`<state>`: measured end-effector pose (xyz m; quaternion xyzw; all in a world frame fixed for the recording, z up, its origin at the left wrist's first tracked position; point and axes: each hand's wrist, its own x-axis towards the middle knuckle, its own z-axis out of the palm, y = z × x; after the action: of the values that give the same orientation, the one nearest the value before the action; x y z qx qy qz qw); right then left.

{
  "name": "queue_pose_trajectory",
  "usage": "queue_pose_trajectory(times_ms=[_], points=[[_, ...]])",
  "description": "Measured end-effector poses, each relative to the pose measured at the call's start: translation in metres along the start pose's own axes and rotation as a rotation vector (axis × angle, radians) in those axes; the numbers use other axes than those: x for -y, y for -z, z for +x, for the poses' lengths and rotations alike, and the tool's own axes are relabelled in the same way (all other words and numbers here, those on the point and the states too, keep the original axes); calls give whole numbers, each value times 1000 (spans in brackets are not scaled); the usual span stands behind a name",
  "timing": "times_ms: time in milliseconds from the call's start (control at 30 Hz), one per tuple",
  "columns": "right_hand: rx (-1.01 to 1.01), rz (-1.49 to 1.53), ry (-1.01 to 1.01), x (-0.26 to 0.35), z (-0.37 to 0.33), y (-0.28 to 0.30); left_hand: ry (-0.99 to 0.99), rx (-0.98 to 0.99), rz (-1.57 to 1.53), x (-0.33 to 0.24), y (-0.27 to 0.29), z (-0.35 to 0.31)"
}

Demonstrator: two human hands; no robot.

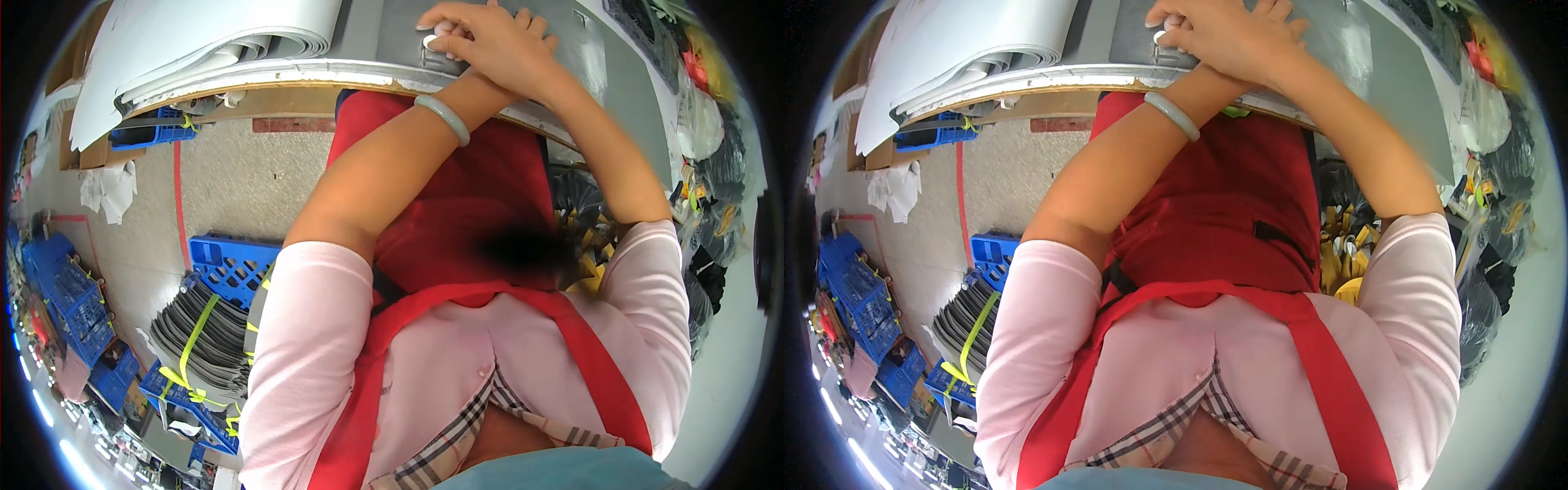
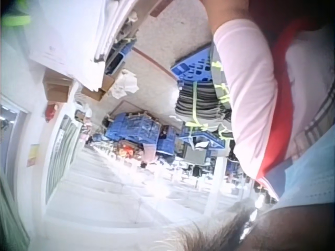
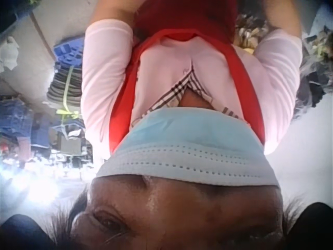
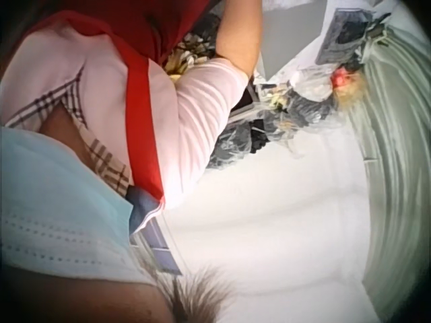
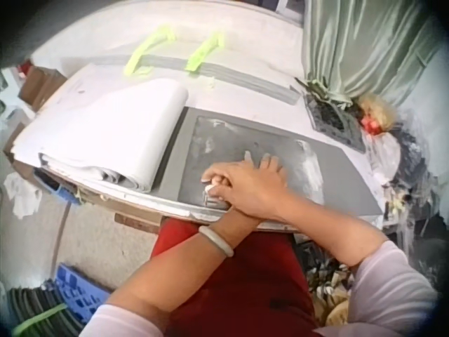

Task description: The person repeatedly wipes a large, flat, grey surface with a white cloth. They move the cloth back and forth across the surface, occasionally adjusting their grip or the cloth's position. The task appears to be a repetitive cleaning or polishing action in a workshop environment.

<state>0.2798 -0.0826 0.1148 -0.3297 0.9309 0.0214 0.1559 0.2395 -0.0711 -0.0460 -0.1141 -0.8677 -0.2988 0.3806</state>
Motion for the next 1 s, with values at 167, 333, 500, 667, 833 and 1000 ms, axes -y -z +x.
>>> queue_pose_trajectory(times_ms=[167, 333, 500, 667, 833, 1000], points=[[-26, -8, 9, 5, -12, 1, -78, 301, 134, -11, 33, 12], [-127, -31, 16, 6, -13, -3, -100, 452, 129, -13, 58, 21], [-285, 116, 112, -34, -4, -22, -147, 180, 97, -4, 26, 12], [-404, 885, 65, -146, -4, -32, -80, 90, -27, 2, 23, 14], [-708, 527, -312, -330, -28, -93, -159, 354, 264, -14, 39, 25], [-607, 835, -474, -350, -17, -117, -38, 407, 178, -6, 26, 13]])
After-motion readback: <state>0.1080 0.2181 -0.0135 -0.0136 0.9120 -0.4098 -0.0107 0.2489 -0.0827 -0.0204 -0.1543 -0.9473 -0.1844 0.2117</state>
